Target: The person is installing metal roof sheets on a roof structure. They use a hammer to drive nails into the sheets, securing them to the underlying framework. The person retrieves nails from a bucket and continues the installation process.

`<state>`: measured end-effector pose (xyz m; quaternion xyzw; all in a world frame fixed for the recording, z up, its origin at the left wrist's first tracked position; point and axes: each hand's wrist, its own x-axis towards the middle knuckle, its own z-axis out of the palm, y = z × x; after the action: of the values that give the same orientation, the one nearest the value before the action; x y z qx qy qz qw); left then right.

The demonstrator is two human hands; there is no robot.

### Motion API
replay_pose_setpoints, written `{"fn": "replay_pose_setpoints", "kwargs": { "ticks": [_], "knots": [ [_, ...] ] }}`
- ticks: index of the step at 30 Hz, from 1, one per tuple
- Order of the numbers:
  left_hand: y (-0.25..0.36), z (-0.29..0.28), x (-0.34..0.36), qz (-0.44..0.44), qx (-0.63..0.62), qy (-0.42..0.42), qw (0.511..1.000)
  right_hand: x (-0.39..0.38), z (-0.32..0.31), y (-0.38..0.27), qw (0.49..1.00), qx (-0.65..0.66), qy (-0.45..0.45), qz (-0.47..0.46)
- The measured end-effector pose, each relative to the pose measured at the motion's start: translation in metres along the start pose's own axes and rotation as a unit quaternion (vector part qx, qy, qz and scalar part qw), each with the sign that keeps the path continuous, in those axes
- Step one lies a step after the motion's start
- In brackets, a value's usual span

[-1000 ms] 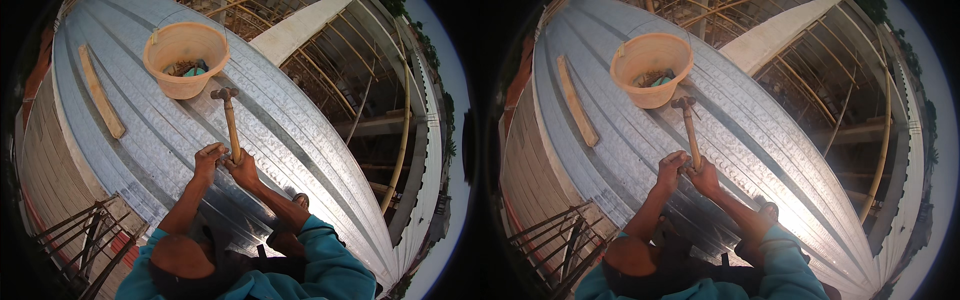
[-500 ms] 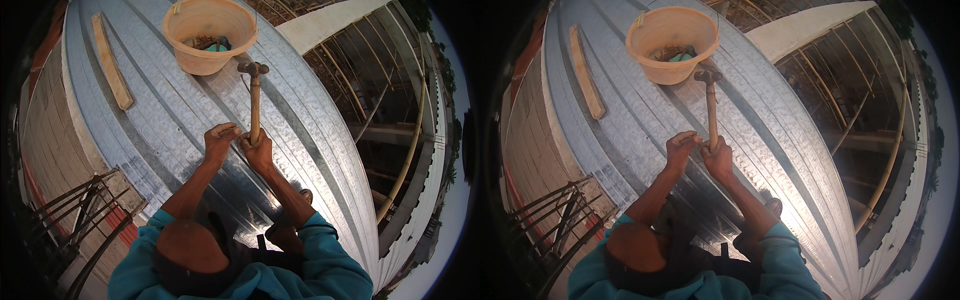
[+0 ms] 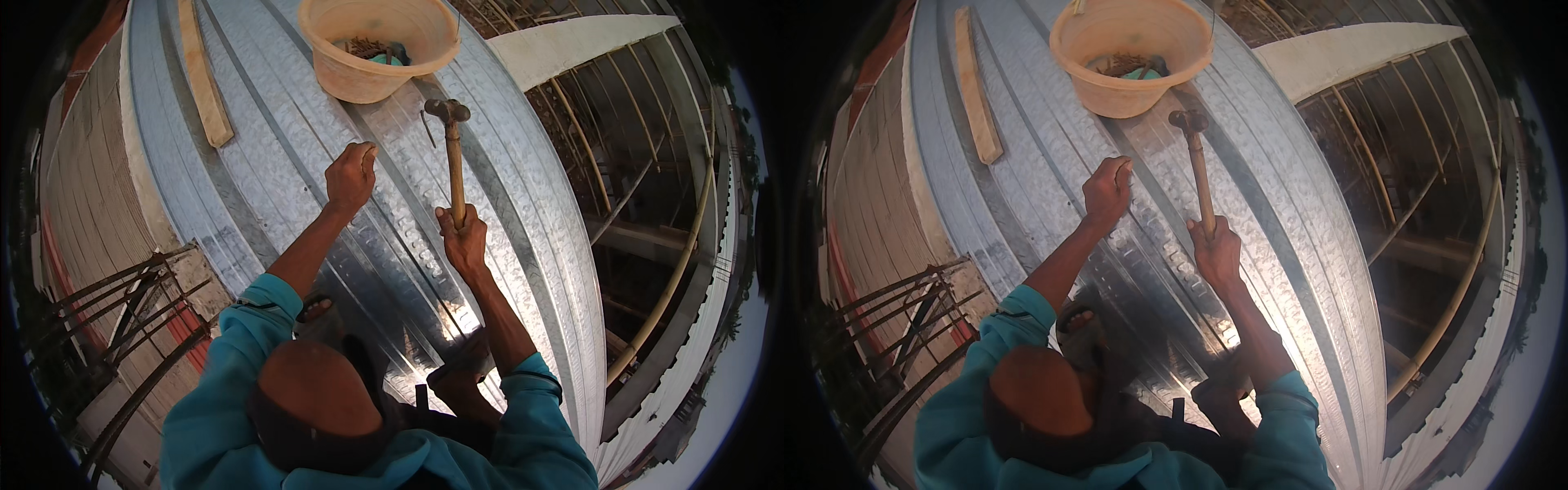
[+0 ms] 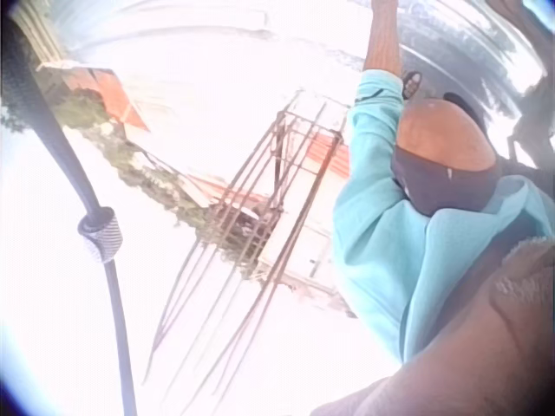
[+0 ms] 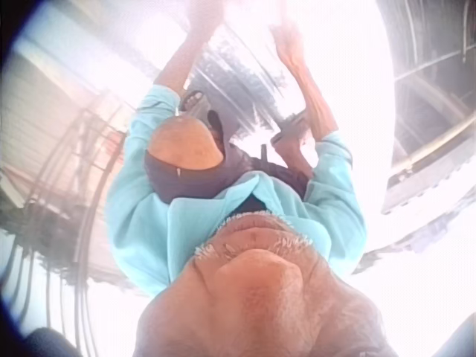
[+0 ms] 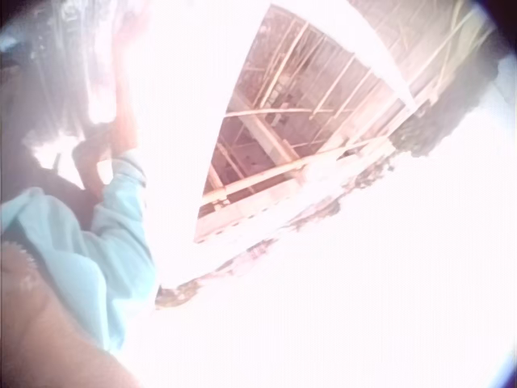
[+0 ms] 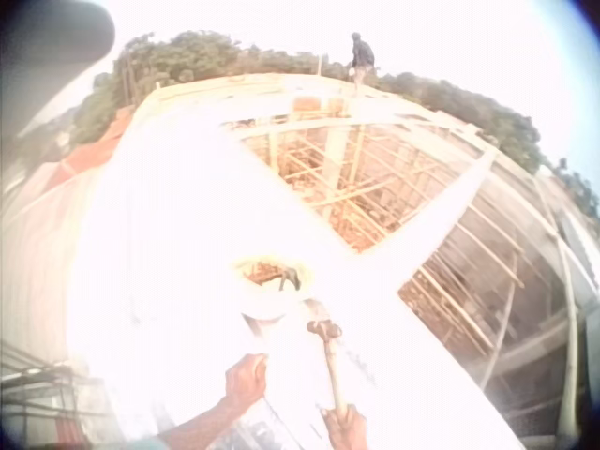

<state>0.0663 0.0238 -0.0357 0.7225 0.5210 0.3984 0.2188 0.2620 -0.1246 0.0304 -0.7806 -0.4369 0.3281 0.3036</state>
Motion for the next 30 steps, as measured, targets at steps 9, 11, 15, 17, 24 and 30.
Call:
{"fn": "replay_pose_setpoints", "kwargs": {
  "ticks": [9,11,15,17,24,30],
  "knots": [
    [-0.013,0.018,0.046,-0.075,0.003,0.009,0.997,0.007,-0.007,0.016,0.998,0.028,-0.059,-0.021],
    [-0.018,0.017,0.054,-0.019,0.094,-0.053,0.994,0.003,-0.007,0.012,0.994,0.078,-0.073,-0.019],
    [-0.016,0.024,0.051,0.026,0.11,-0.124,0.986,0.003,-0.012,0.011,0.994,0.001,-0.101,0.037],
    [-0.015,0.025,0.059,0.063,0.122,-0.104,0.985,0.003,-0.009,0.02,0.995,0.019,-0.094,0.021],
    [-0.018,0.028,0.054,0.082,0.195,-0.095,0.973,0.014,-0.006,0.0,0.993,-0.02,-0.114,-0.006],
    [-0.017,0.026,0.055,0.092,0.242,-0.112,0.959,0.015,-0.003,-0.004,0.995,0.024,-0.097,-0.012]
  ]
}}
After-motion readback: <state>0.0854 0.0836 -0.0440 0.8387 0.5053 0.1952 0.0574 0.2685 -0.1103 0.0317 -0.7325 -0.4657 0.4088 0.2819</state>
